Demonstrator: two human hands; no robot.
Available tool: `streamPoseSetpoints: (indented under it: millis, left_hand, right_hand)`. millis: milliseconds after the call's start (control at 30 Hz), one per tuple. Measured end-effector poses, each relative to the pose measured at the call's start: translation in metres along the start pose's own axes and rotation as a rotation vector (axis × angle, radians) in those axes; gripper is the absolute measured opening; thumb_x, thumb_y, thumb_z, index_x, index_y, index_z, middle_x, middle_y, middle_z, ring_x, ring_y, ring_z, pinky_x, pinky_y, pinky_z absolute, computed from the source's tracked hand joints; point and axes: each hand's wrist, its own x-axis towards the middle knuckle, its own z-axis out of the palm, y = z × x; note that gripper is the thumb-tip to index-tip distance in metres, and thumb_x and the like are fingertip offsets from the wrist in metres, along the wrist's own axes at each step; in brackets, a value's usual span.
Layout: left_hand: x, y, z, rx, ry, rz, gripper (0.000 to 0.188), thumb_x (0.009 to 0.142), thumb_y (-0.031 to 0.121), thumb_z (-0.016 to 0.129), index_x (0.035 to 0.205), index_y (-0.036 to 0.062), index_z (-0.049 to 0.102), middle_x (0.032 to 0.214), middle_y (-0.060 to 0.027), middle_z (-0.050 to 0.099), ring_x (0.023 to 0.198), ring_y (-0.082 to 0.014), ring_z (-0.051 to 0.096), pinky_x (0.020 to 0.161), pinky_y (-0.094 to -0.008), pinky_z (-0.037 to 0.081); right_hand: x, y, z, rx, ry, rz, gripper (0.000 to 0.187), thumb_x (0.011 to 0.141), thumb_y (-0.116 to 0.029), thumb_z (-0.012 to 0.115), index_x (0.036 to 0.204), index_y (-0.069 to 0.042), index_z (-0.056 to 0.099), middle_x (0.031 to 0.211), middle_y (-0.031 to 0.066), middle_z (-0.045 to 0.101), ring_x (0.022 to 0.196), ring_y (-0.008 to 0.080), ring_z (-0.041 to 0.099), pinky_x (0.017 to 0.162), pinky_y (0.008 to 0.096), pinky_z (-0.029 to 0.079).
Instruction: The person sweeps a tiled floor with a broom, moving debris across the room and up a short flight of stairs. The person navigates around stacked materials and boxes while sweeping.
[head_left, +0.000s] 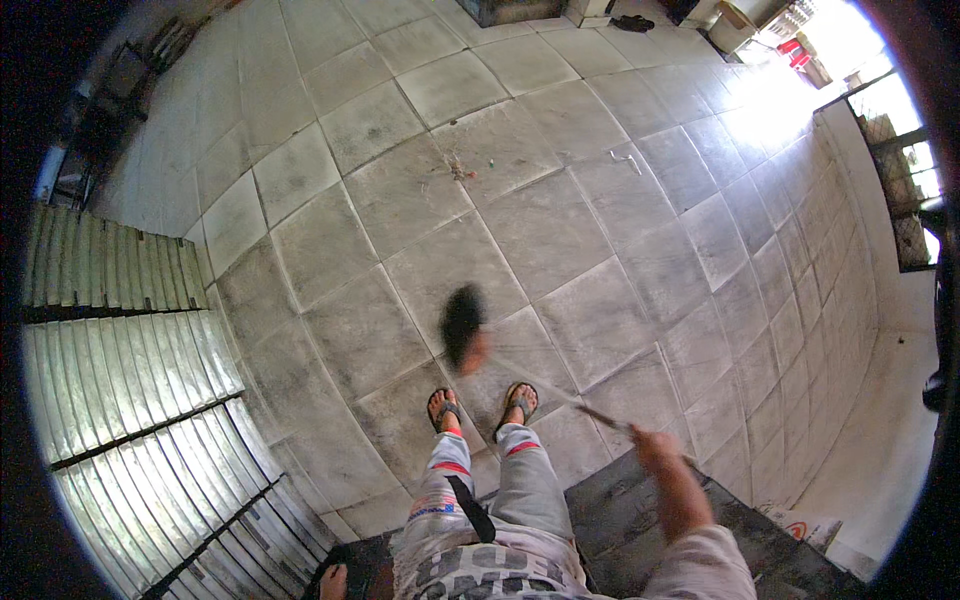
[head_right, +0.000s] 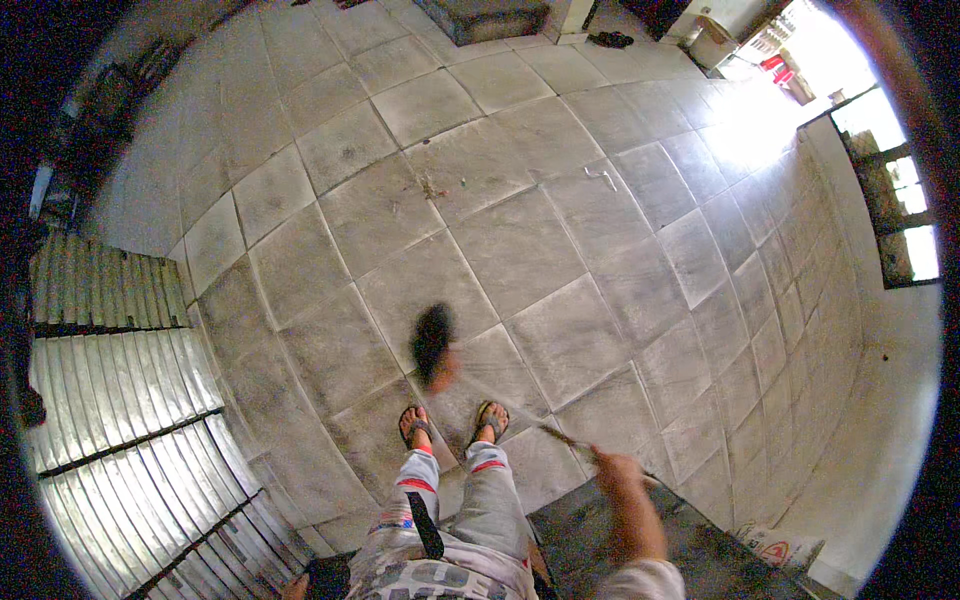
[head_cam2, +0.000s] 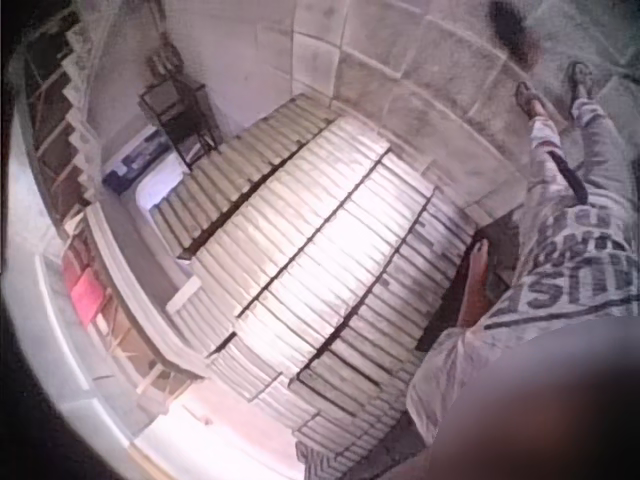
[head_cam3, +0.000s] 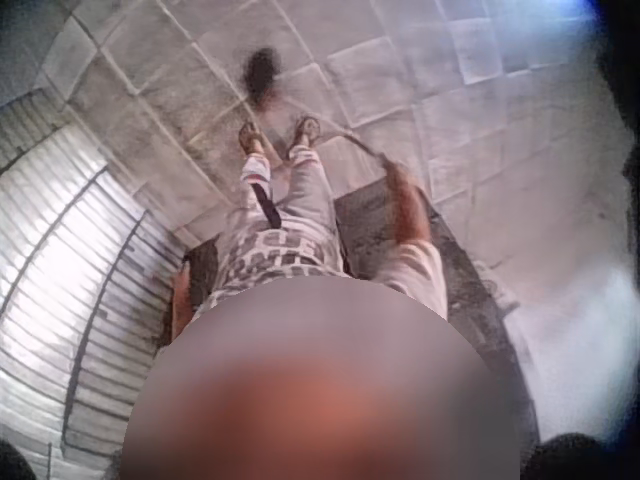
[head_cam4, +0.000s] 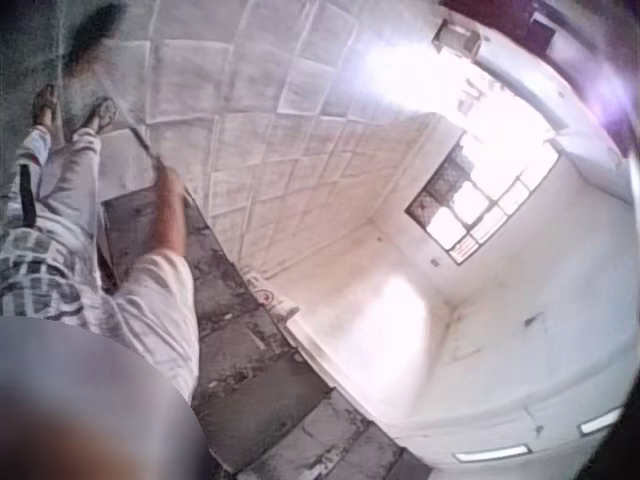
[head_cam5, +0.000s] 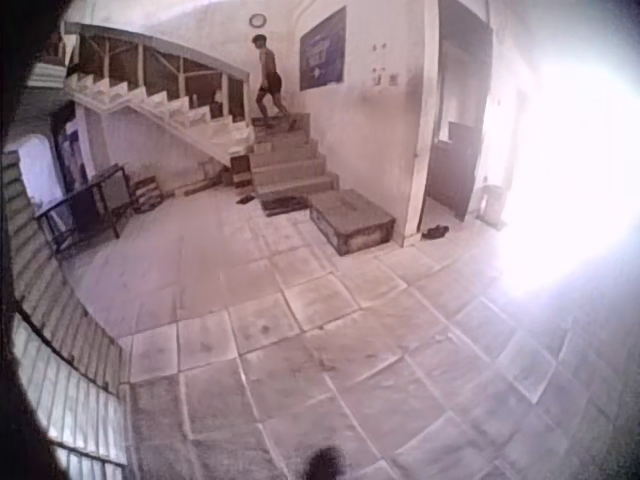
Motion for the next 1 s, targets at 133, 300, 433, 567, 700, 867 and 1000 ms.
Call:
streamPoseSetpoints:
  millis: [133, 300, 433, 567, 700, 867, 1000]
  left_hand:
    - [-0.042, 0.07, 0.03, 0.008, -0.103, 0.254, 0.036, 0.086, 0.031, 0.05, 0.104, -0.0001, 0.055, 0.095, -0.0107, 0.06, 0.084, -0.0209, 0.057, 0.078, -0.0295, 0.043]
    - [-0.049, 0.108, 0.06, -0.283, -0.187, 0.334, 0.037, 0.084, 0.03, 0.051, 0.105, 0.0001, 0.055, 0.102, -0.0159, 0.059, 0.091, -0.0221, 0.057, 0.081, -0.0317, 0.042]
    - [-0.03, 0.08, 0.073, 0.325, -0.113, 0.458, 0.042, 0.084, 0.033, 0.05, 0.108, -0.0002, 0.053, 0.102, -0.0175, 0.059, 0.094, -0.0234, 0.056, 0.082, -0.0307, 0.041]
    - [-0.021, 0.071, 0.072, -0.091, -0.236, 0.177, 0.046, 0.084, 0.038, 0.045, 0.109, -0.0006, 0.052, 0.096, -0.0166, 0.059, 0.083, -0.0241, 0.056, 0.076, -0.0302, 0.042]
    - [0.009, 0.106, 0.029, -0.105, -0.235, 0.504, 0.039, 0.084, 0.033, 0.049, 0.106, 0.0008, 0.054, 0.09, -0.0116, 0.059, 0.077, -0.018, 0.054, 0.069, -0.0295, 0.044]
    - [0.038, 0.16, -0.026, -0.66, -0.206, 0.351, 0.037, 0.085, 0.034, 0.049, 0.102, 0.0008, 0.054, 0.084, -0.0072, 0.059, 0.074, -0.0157, 0.053, 0.065, -0.029, 0.044]
    - [0.048, 0.177, -0.08, -0.556, -0.135, 0.162, 0.037, 0.086, 0.035, 0.049, 0.101, 0.0011, 0.054, 0.084, -0.007, 0.059, 0.073, -0.0155, 0.054, 0.065, -0.0287, 0.043]
  right_hand:
    - [-0.073, 0.138, -0.036, -0.016, 0.041, 0.418, 0.036, 0.081, -0.023, 0.051, 0.117, -0.021, 0.05, 0.087, 0.0131, 0.062, 0.083, 0.0298, 0.06, 0.07, 0.0425, 0.046]
    - [-0.109, 0.173, -0.091, 0.144, 0.215, 0.533, 0.028, 0.086, -0.028, 0.042, 0.098, -0.008, 0.057, 0.091, 0.0204, 0.059, 0.087, 0.0387, 0.055, 0.073, 0.0467, 0.044]
    - [-0.123, 0.147, -0.119, 0.227, 0.175, 0.362, 0.036, 0.086, -0.024, 0.048, 0.114, -0.002, 0.05, 0.097, 0.0226, 0.058, 0.094, 0.0334, 0.057, 0.079, 0.0362, 0.044]
    - [-0.054, 0.038, -0.136, 0.308, 0.201, -0.039, 0.034, 0.082, -0.026, 0.05, 0.116, -0.021, 0.051, 0.081, 0.0223, 0.058, 0.077, 0.0388, 0.056, 0.065, 0.043, 0.045]
    - [0.067, -0.154, -0.181, 0.332, 0.113, -0.452, 0.043, 0.083, -0.023, 0.047, 0.126, -0.027, 0.039, 0.079, 0.0219, 0.058, 0.073, 0.0388, 0.057, 0.063, 0.0465, 0.044]
    - [0.181, -0.406, -0.256, 0.118, 0.118, -0.628, 0.053, 0.083, -0.021, 0.045, 0.132, -0.031, 0.028, 0.095, 0.0157, 0.061, 0.086, 0.0315, 0.06, 0.069, 0.0423, 0.049]
    - [0.235, -0.442, -0.266, 0.133, 0.034, -0.543, 0.05, 0.083, -0.018, 0.042, 0.13, -0.031, 0.032, 0.097, 0.0155, 0.06, 0.088, 0.0311, 0.06, 0.071, 0.042, 0.049]
